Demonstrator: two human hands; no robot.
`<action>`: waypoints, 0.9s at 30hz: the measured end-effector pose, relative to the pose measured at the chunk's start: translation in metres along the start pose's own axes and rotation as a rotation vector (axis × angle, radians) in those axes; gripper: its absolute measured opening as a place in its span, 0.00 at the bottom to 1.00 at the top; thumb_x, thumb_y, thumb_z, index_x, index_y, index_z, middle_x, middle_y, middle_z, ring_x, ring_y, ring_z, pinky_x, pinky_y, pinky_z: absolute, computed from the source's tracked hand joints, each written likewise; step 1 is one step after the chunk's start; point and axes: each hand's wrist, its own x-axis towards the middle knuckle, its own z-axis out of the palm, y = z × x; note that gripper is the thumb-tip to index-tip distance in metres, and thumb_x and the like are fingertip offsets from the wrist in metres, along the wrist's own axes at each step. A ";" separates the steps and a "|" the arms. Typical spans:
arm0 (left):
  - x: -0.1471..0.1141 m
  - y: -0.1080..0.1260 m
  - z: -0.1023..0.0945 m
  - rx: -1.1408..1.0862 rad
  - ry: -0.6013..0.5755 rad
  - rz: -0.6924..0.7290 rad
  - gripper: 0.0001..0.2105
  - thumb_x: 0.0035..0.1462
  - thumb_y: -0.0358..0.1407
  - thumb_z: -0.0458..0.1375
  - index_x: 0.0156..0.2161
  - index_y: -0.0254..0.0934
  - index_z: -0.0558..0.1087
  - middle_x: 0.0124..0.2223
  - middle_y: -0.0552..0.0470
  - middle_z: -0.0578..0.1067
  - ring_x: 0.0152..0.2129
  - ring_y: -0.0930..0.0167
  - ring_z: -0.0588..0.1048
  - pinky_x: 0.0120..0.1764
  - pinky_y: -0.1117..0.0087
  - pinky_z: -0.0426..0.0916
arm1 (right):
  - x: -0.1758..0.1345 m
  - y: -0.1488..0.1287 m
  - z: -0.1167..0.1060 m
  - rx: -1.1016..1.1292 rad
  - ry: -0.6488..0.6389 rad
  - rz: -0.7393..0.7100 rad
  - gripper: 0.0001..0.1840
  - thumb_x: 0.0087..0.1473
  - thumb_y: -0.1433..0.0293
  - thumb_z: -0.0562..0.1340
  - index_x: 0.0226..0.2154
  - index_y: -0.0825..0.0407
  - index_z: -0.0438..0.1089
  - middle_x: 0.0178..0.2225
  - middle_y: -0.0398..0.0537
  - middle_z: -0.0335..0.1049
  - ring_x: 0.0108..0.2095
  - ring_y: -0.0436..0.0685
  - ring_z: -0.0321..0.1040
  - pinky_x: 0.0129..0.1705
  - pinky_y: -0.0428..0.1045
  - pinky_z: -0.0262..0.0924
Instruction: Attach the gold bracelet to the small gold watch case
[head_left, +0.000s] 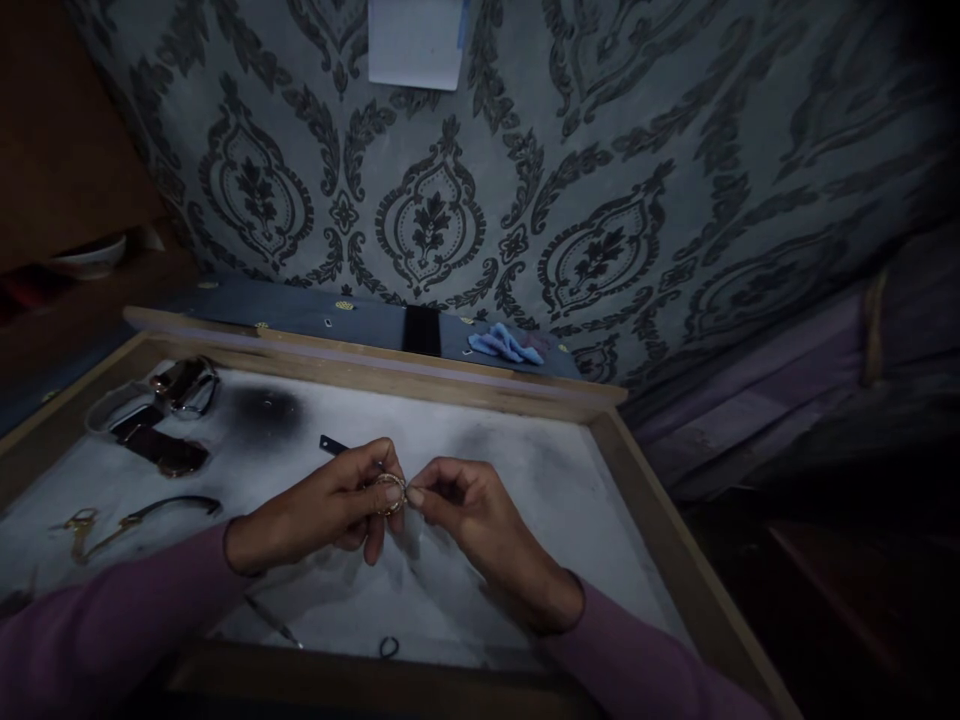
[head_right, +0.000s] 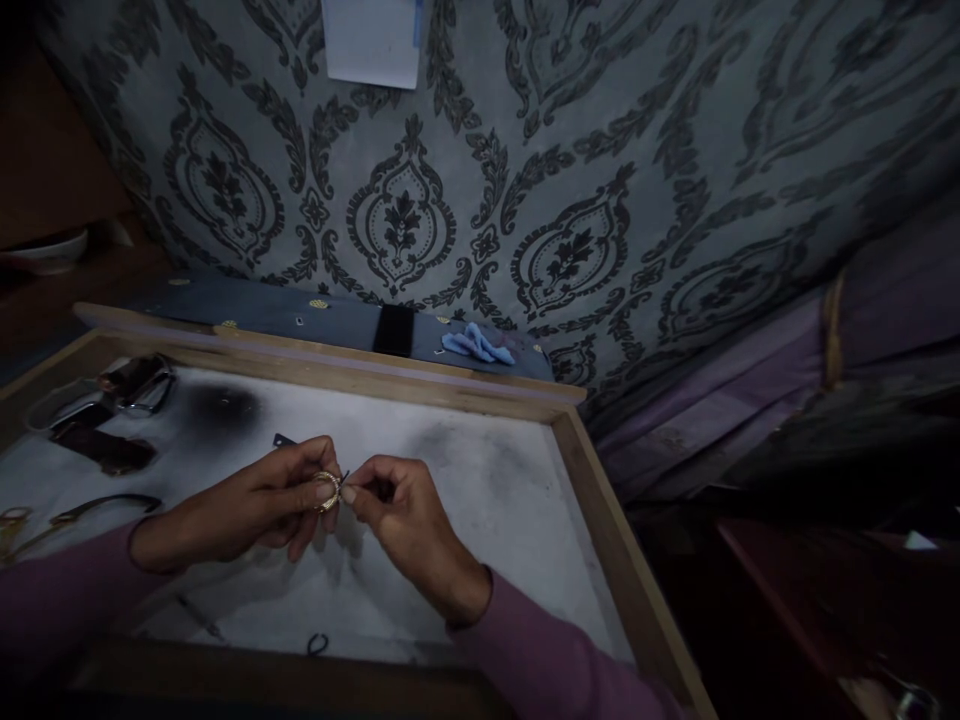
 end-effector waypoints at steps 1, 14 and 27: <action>0.000 0.000 0.000 -0.004 -0.001 0.005 0.09 0.63 0.41 0.53 0.36 0.38 0.61 0.30 0.55 0.74 0.18 0.78 0.71 0.17 0.79 0.50 | 0.000 0.000 0.000 0.006 0.003 0.004 0.15 0.44 0.60 0.70 0.22 0.55 0.72 0.18 0.39 0.64 0.22 0.48 0.56 0.25 0.46 0.50; 0.001 0.004 0.001 -0.203 0.005 -0.056 0.11 0.59 0.42 0.58 0.35 0.37 0.63 0.28 0.56 0.71 0.15 0.82 0.62 0.16 0.78 0.42 | 0.002 0.005 0.003 0.131 0.023 0.113 0.17 0.38 0.58 0.73 0.21 0.55 0.73 0.20 0.42 0.69 0.22 0.47 0.58 0.25 0.45 0.52; 0.000 0.011 0.006 -0.247 0.048 -0.091 0.13 0.55 0.42 0.60 0.34 0.37 0.62 0.27 0.56 0.70 0.14 0.82 0.58 0.17 0.75 0.39 | 0.004 0.007 0.003 0.191 0.015 0.150 0.19 0.37 0.57 0.74 0.19 0.55 0.70 0.18 0.39 0.67 0.19 0.45 0.54 0.24 0.45 0.49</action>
